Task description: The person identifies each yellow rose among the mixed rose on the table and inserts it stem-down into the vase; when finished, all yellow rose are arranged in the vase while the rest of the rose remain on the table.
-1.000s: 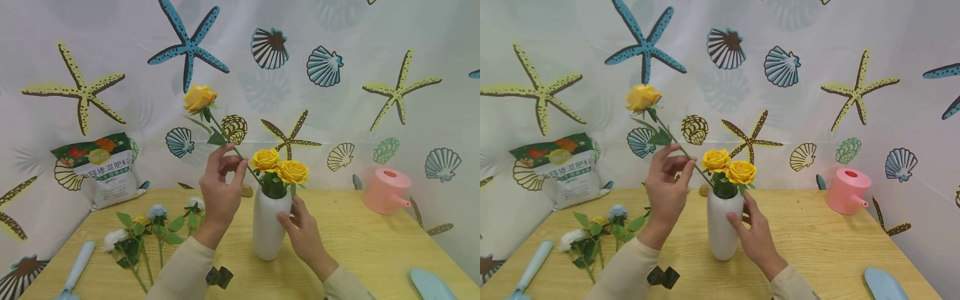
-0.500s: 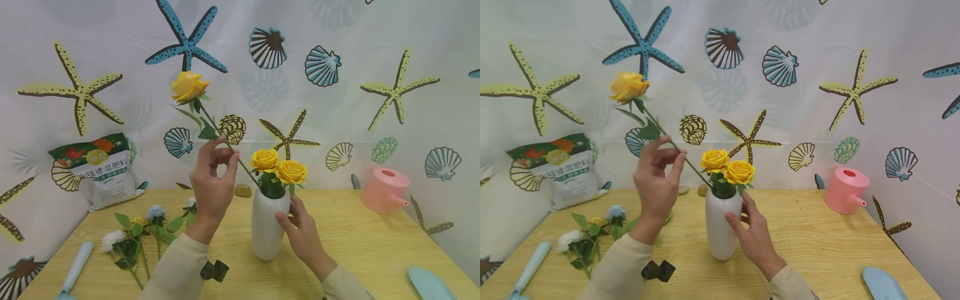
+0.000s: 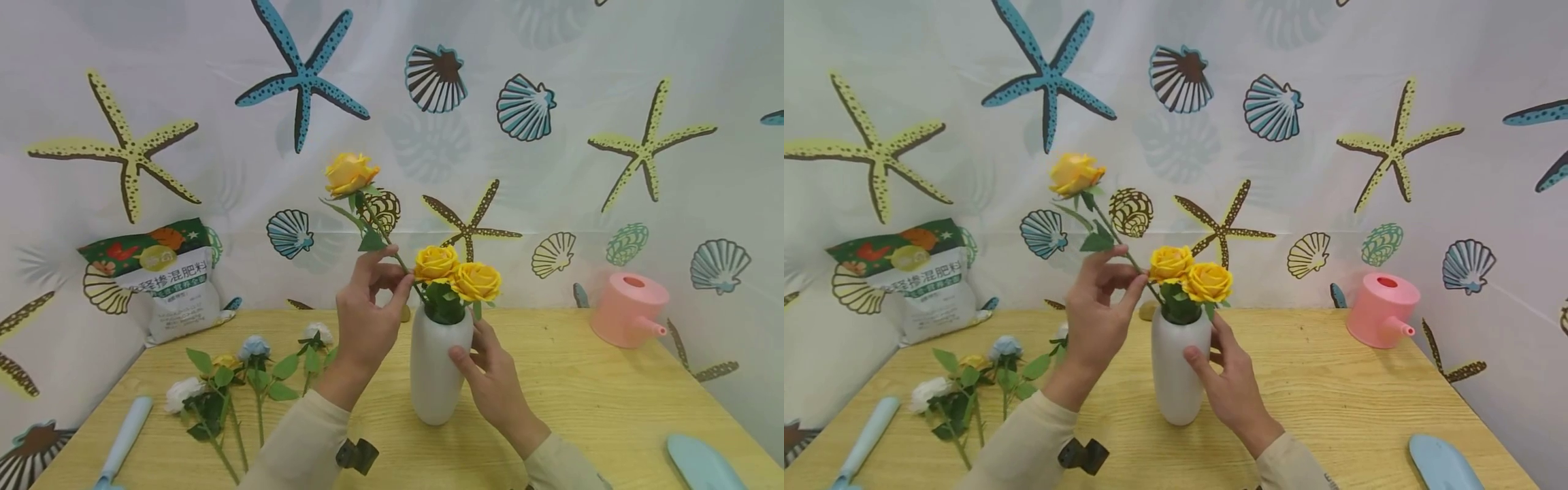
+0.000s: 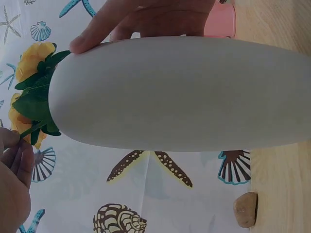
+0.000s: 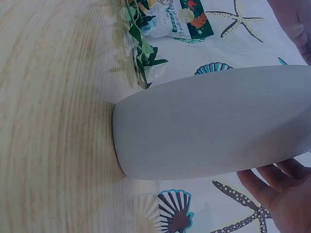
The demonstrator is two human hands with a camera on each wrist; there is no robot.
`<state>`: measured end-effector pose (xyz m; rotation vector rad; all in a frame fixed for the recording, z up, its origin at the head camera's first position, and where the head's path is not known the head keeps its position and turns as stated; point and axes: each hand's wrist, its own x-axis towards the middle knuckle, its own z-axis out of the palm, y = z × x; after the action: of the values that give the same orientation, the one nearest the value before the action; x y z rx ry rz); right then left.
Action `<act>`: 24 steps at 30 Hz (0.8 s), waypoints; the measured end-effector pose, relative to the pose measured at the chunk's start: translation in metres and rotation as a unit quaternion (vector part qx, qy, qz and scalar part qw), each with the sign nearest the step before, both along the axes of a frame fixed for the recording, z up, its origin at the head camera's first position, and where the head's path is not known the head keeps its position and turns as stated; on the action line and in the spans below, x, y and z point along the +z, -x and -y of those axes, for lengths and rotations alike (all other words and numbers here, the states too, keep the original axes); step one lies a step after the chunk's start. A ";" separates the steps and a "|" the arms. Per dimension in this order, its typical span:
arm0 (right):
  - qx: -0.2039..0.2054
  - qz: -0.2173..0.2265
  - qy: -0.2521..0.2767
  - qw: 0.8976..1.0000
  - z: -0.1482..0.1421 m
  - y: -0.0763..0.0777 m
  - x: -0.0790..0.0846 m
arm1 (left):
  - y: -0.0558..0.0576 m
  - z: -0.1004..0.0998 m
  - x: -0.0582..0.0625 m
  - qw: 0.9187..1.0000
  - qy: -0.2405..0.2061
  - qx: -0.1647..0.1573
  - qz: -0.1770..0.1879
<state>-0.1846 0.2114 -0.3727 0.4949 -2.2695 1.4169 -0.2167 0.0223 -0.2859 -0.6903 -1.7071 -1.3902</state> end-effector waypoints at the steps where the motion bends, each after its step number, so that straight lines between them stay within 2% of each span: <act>1: 0.000 0.001 0.000 1.000 0.000 0.000 0.000 | 0.000 -0.001 -0.002 1.000 0.002 0.000 0.002; 4: 0.002 -0.003 -0.001 1.000 0.001 0.000 0.000 | 0.002 -0.002 -0.008 1.000 0.002 0.007 0.003; 9: 0.005 -0.008 0.001 1.000 0.001 0.000 0.001 | 0.001 -0.002 -0.013 0.999 0.011 0.040 -0.016; 11: 0.005 -0.007 0.001 1.000 0.001 0.000 0.002 | 0.000 -0.002 -0.015 0.999 0.016 0.044 -0.020; 13: 0.004 -0.004 0.001 1.000 0.001 -0.001 0.002 | -0.001 -0.003 -0.018 0.999 0.023 0.040 -0.018; 20: 0.005 0.000 0.004 1.000 0.001 -0.001 0.001 | -0.005 -0.002 -0.028 0.996 0.087 -0.015 0.011; 24: 0.002 0.005 0.002 1.000 0.001 0.000 0.000 | -0.006 0.001 -0.033 0.994 0.107 -0.026 0.015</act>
<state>-0.1843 0.2107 -0.3728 0.4916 -2.2735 1.4286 -0.2102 0.0209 -0.3189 -0.8414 -1.8925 -1.2680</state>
